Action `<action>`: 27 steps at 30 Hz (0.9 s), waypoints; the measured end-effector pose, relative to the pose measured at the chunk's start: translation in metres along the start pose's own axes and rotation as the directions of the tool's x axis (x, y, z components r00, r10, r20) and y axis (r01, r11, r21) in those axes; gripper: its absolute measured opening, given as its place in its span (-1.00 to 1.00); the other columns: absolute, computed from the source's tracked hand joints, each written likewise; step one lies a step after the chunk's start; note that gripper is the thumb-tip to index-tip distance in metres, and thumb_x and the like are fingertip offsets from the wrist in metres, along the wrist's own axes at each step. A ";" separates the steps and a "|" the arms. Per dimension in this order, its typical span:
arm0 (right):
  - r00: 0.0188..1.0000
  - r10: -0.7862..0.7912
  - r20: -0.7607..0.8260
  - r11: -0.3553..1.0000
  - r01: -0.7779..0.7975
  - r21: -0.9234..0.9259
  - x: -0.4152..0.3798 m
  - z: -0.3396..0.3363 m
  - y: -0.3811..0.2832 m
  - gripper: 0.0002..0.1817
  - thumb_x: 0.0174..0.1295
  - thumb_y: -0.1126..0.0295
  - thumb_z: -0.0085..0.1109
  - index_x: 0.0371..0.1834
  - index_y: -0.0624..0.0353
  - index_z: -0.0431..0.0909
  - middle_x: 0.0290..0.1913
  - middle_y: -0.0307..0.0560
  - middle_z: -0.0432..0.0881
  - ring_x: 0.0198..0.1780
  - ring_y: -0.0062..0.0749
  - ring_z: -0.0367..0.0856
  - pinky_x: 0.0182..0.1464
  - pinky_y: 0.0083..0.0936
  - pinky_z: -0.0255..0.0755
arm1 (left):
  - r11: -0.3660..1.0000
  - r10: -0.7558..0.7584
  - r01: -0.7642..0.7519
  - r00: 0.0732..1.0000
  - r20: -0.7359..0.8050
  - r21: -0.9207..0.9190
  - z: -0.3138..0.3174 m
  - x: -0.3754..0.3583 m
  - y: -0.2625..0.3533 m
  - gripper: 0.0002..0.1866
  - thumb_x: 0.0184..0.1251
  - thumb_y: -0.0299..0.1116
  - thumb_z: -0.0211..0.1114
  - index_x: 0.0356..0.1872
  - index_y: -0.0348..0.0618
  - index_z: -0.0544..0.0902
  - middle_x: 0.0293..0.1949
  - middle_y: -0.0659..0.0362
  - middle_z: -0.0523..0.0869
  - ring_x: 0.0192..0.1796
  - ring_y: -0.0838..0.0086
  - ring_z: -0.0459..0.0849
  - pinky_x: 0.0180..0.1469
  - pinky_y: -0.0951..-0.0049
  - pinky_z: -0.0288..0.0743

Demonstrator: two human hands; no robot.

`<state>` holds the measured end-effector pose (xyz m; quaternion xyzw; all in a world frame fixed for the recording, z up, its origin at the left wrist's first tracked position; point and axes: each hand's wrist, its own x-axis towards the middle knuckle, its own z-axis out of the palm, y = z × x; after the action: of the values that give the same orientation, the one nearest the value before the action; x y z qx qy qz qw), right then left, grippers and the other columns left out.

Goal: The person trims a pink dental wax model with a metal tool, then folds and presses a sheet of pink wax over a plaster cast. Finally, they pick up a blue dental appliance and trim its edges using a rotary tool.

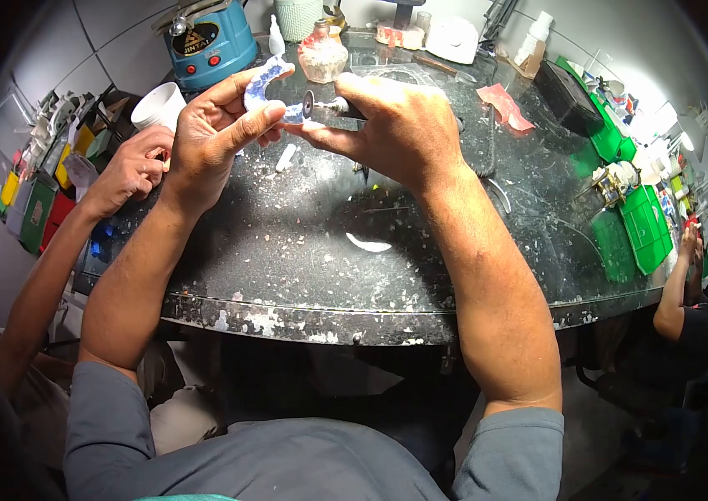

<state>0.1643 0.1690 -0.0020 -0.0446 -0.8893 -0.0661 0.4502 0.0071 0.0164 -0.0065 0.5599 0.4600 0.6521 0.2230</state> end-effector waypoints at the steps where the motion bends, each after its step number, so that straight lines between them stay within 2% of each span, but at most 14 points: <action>1: 1.000 -0.003 -0.024 0.999 0.004 0.040 0.000 0.000 0.000 -0.52 -0.08 0.00 0.56 -0.54 0.12 0.50 -0.67 -0.18 0.48 -0.65 -0.33 0.49 -0.55 -0.44 0.40 | 1.000 0.000 0.000 1.000 0.002 0.002 0.000 0.000 0.000 -0.52 0.30 -0.31 0.40 0.19 -0.29 0.56 -0.26 0.23 0.72 -0.28 0.65 0.62 -0.20 0.63 0.46; 3: 1.000 0.002 -0.019 0.999 -0.001 0.044 -0.001 0.000 0.000 -0.54 -0.08 0.02 0.57 -0.54 0.12 0.50 -0.67 -0.18 0.48 -0.65 -0.34 0.49 -0.55 -0.44 0.40 | 1.000 0.001 -0.001 1.000 0.004 0.004 -0.001 0.001 0.000 -0.52 0.30 -0.31 0.40 0.19 -0.29 0.56 -0.26 0.23 0.72 -0.29 0.65 0.62 -0.20 0.63 0.46; 5: 1.000 0.008 -0.014 0.999 -0.007 0.048 -0.002 0.001 0.000 -0.55 -0.09 0.04 0.57 -0.54 0.12 0.50 -0.67 -0.18 0.48 -0.65 -0.34 0.49 -0.55 -0.45 0.40 | 1.000 -0.003 0.004 0.999 0.043 -0.014 -0.003 0.001 0.002 -0.61 0.33 -0.39 0.37 0.12 -0.32 0.56 -0.20 0.18 0.74 -0.21 0.62 0.67 -0.12 0.58 0.57; 8: 0.999 -0.012 -0.034 0.998 0.014 0.065 -0.001 0.001 0.000 -0.56 -0.08 0.06 0.57 -0.53 0.12 0.51 -0.68 -0.19 0.47 -0.66 -0.35 0.47 -0.56 -0.45 0.38 | 0.999 -0.011 0.013 0.999 0.046 -0.040 -0.004 0.000 0.001 -0.61 0.33 -0.37 0.37 0.11 -0.30 0.57 -0.21 0.18 0.74 -0.20 0.62 0.68 -0.11 0.57 0.58; 10: 0.999 0.012 0.039 1.000 -0.012 -0.010 -0.001 -0.001 0.000 -0.50 -0.03 -0.19 0.44 -0.48 0.01 0.53 -0.64 -0.21 0.57 -0.58 -0.29 0.66 -0.53 -0.38 0.53 | 0.999 -0.010 0.011 0.999 0.043 -0.038 -0.003 0.000 0.000 -0.61 0.33 -0.36 0.38 0.11 -0.30 0.57 -0.21 0.18 0.75 -0.20 0.62 0.68 -0.11 0.57 0.58; 17: 0.999 0.009 0.047 1.000 -0.009 0.000 -0.001 0.000 0.001 -0.50 -0.02 -0.18 0.44 -0.51 0.01 0.52 -0.65 -0.22 0.57 -0.58 -0.29 0.65 -0.52 -0.38 0.53 | 0.999 -0.022 0.023 1.000 0.022 -0.027 -0.002 -0.001 0.000 -0.61 0.33 -0.31 0.38 0.10 -0.28 0.59 -0.24 0.19 0.75 -0.22 0.63 0.68 -0.11 0.58 0.57; 19: 0.999 -0.031 -0.037 0.997 0.034 0.072 0.000 0.002 0.000 -0.56 -0.07 0.07 0.57 -0.57 0.11 0.48 -0.71 -0.19 0.43 -0.69 -0.41 0.42 -0.59 -0.46 0.35 | 0.999 -0.029 0.030 0.999 0.030 -0.037 -0.003 -0.001 0.000 -0.61 0.33 -0.30 0.38 0.10 -0.28 0.59 -0.24 0.19 0.75 -0.22 0.63 0.68 -0.12 0.59 0.56; 23: 0.999 -0.035 -0.029 0.997 0.037 0.066 -0.001 0.000 0.000 -0.57 -0.05 0.07 0.56 -0.56 0.10 0.49 -0.70 -0.20 0.45 -0.69 -0.42 0.44 -0.58 -0.47 0.36 | 0.998 -0.039 0.039 0.999 0.017 -0.056 -0.002 -0.001 -0.003 -0.55 0.32 -0.27 0.38 0.16 -0.28 0.58 -0.28 0.23 0.75 -0.31 0.68 0.66 -0.20 0.68 0.52; 25: 0.999 0.016 0.047 1.000 -0.017 0.017 -0.001 -0.001 0.000 -0.50 -0.02 -0.18 0.44 -0.50 0.02 0.53 -0.65 -0.22 0.57 -0.58 -0.28 0.65 -0.53 -0.37 0.52 | 0.996 -0.053 0.053 0.999 0.012 -0.070 -0.001 -0.001 -0.002 -0.55 0.33 -0.27 0.38 0.16 -0.28 0.58 -0.29 0.23 0.75 -0.31 0.69 0.67 -0.20 0.68 0.52; 27: 0.999 0.020 0.048 0.999 -0.022 0.032 -0.002 0.001 0.002 -0.50 -0.03 -0.18 0.44 -0.49 0.02 0.53 -0.65 -0.21 0.57 -0.58 -0.28 0.65 -0.53 -0.37 0.52 | 0.994 -0.067 0.067 0.998 0.007 -0.084 0.000 -0.001 -0.002 -0.56 0.33 -0.27 0.38 0.16 -0.28 0.58 -0.30 0.24 0.75 -0.32 0.69 0.67 -0.19 0.69 0.53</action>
<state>0.1649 0.1713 -0.0043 -0.0481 -0.9003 -0.0458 0.4302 0.0067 0.0164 -0.0087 0.5355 0.4502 0.6620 0.2690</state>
